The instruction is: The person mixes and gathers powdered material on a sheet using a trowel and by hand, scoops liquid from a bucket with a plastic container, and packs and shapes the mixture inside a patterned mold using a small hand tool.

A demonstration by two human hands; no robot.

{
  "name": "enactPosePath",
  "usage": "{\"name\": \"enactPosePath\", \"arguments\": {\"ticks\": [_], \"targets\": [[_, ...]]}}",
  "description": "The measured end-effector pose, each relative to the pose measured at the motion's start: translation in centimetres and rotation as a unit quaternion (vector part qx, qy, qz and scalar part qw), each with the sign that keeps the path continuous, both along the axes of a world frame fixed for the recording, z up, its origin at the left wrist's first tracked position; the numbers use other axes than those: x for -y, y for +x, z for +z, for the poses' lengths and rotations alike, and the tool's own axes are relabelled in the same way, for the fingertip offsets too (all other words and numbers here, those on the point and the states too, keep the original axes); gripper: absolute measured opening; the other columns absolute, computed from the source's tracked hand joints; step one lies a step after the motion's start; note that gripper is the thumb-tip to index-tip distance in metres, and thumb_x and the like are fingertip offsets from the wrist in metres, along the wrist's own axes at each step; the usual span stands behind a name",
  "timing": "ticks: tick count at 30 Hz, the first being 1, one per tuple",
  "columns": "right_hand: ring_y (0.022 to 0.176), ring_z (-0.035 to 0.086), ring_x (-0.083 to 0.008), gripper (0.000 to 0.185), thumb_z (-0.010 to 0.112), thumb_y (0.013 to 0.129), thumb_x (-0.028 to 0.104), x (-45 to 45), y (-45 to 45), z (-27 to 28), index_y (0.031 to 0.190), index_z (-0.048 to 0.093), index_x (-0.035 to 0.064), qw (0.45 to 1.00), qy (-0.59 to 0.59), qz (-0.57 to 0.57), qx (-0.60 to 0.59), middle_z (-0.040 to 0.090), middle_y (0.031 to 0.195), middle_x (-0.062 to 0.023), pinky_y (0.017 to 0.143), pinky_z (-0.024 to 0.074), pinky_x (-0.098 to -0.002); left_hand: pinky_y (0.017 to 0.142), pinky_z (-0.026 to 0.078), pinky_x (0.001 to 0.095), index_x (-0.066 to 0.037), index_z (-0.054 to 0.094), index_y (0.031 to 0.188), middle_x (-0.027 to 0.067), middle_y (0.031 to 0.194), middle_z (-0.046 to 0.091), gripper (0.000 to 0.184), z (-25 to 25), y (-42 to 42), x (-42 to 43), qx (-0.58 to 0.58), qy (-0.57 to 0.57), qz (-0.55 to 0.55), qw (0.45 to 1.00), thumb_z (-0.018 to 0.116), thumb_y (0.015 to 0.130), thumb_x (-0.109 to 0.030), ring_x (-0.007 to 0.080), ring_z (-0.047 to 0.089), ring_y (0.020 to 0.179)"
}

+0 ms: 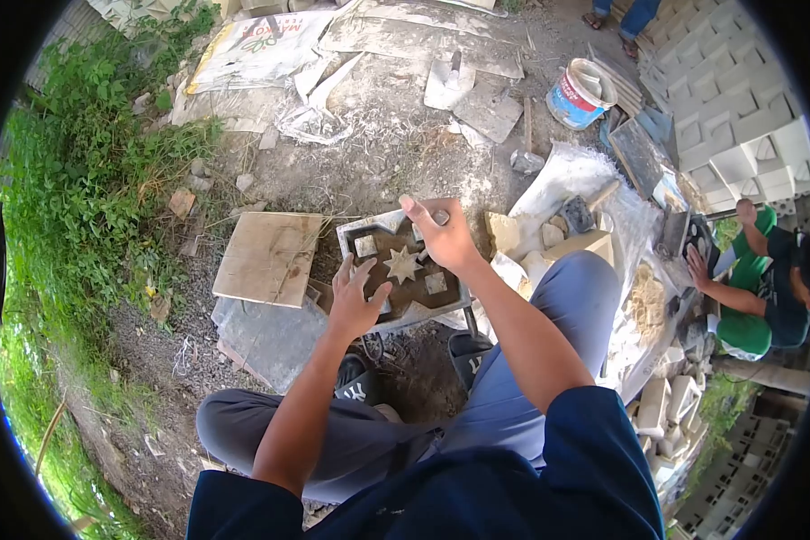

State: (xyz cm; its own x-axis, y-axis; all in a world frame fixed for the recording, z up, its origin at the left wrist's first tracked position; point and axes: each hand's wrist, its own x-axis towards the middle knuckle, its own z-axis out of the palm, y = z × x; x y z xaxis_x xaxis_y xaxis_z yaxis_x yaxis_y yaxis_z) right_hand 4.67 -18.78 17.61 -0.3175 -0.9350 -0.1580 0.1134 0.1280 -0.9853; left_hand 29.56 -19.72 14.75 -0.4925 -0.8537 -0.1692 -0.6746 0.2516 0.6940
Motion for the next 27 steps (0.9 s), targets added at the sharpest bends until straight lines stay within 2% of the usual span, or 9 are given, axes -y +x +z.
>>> {"name": "enactPosePath", "arguments": {"ticks": [2, 6, 8, 10, 12, 14, 16, 21, 27], "targets": [[0.075, 0.057, -0.0075, 0.042, 0.071, 0.099, 0.042, -0.3, -0.4, -0.1, 0.099, 0.061, 0.0005, 0.996, -0.015, 0.065, 0.059, 0.064, 0.084, -0.0021, 0.069, 0.0498, -0.0286, 0.117, 0.032, 0.0574, -0.01, 0.055, 0.144, 0.034, 0.158, 0.029, 0.061, -0.4, -0.1, 0.4, -0.004, -0.004, -0.002, 1.0, 0.072, 0.093, -0.039, 0.0533, 0.03, 0.145], [0.07, 0.056, -0.0089, 0.045, 0.073, 0.097, 0.041, -1.5, 1.6, 4.4, 0.081, 0.065, 0.0, 0.997, -0.054, -0.059, -0.002, 0.062, 0.082, -0.0018, 0.064, 0.0481, -0.0289, 0.117, 0.033, 0.0573, -0.01, 0.054, 0.146, 0.0341, 0.159, 0.028, 0.062, 0.3, -0.3, -0.1, -0.043, -0.006, 0.006, 0.999, 0.073, 0.093, -0.037, 0.0533, 0.03, 0.144], [0.07, 0.059, -0.0104, 0.045, 0.074, 0.097, 0.04, 0.1, 2.1, 5.2, 0.081, 0.07, -0.0021, 0.98, 0.088, -0.007, -0.177, 0.063, 0.077, -0.0034, 0.065, 0.048, -0.0305, 0.117, 0.033, 0.0572, -0.011, 0.053, 0.146, 0.0341, 0.158, 0.029, 0.061, 0.4, -0.5, -0.2, -0.02, -0.008, -0.004, 1.0, 0.073, 0.093, -0.036, 0.0531, 0.031, 0.144], [0.069, 0.059, -0.0129, 0.045, 0.074, 0.096, 0.041, 0.0, 2.7, 6.2, 0.09, 0.073, -0.0039, 0.982, 0.032, -0.083, -0.169, 0.064, 0.07, -0.0052, 0.067, 0.0483, -0.0327, 0.117, 0.032, 0.0569, -0.011, 0.054, 0.146, 0.034, 0.158, 0.029, 0.061, 0.3, -0.8, 0.2, -0.017, -0.003, -0.008, 1.0, 0.072, 0.093, -0.036, 0.0532, 0.031, 0.144], [0.074, 0.063, -0.0156, 0.049, 0.073, 0.096, 0.042, -1.3, 1.9, 8.5, 0.091, 0.073, -0.0067, 0.977, -0.021, 0.078, -0.197, 0.067, 0.069, -0.01, 0.072, 0.0503, -0.0346, 0.117, 0.032, 0.0571, -0.011, 0.054, 0.146, 0.0337, 0.158, 0.029, 0.061, 0.3, -0.6, 0.3, -0.027, -0.023, -0.002, 0.999, 0.073, 0.093, -0.036, 0.0534, 0.03, 0.144], [0.078, 0.065, -0.016, 0.048, 0.073, 0.097, 0.042, -1.5, 2.5, 6.7, 0.09, 0.074, -0.0062, 0.977, -0.05, 0.054, -0.199, 0.07, 0.074, -0.0133, 0.075, 0.0511, -0.0344, 0.117, 0.032, 0.0575, -0.011, 0.054, 0.145, 0.0336, 0.158, 0.029, 0.061, 0.5, -0.5, 0.2, -0.032, -0.013, 0.008, 0.999, 0.073, 0.093, -0.036, 0.0537, 0.03, 0.144], [0.058, 0.055, -0.0095, 0.035, 0.071, 0.1, 0.029, 0.1, 3.1, 4.1, 0.081, 0.069, -0.0005, 0.956, -0.081, 0.001, -0.281, 0.062, 0.067, -0.0043, 0.057, 0.0468, -0.0303, 0.117, 0.032, 0.058, -0.011, 0.054, 0.145, 0.0335, 0.158, 0.029, 0.061, 0.6, -0.9, -0.1, -0.044, -0.013, 0.008, 0.999, 0.073, 0.093, -0.036, 0.0539, 0.03, 0.144], [0.075, 0.065, -0.0143, 0.048, 0.07, 0.099, 0.042, -1.2, 1.8, 7.3, 0.094, 0.075, -0.0052, 0.981, 0.044, 0.095, -0.162, 0.072, 0.074, -0.0129, 0.072, 0.0516, -0.0328, 0.117, 0.031, 0.0566, -0.014, 0.057, 0.144, 0.0318, 0.158, 0.032, 0.058, 0.7, -0.6, 0.0, -0.029, -0.009, 0.018, 0.999, 0.073, 0.093, -0.036, 0.0502, 0.032, 0.145], [0.067, 0.051, -0.0095, 0.05, 0.068, 0.1, 0.044, -0.7, 2.7, 4.7, 0.088, 0.073, -0.0043, 0.98, -0.002, -0.047, -0.194, 0.057, 0.065, -0.0044, 0.065, 0.047, -0.0332, 0.117, 0.032, 0.0564, -0.011, 0.055, 0.144, 0.0321, 0.158, 0.031, 0.06, 0.7, -1.0, 0.2, -0.021, -0.01, -0.004, 1.0, 0.072, 0.093, -0.035, 0.0508, 0.031, 0.145]]}}
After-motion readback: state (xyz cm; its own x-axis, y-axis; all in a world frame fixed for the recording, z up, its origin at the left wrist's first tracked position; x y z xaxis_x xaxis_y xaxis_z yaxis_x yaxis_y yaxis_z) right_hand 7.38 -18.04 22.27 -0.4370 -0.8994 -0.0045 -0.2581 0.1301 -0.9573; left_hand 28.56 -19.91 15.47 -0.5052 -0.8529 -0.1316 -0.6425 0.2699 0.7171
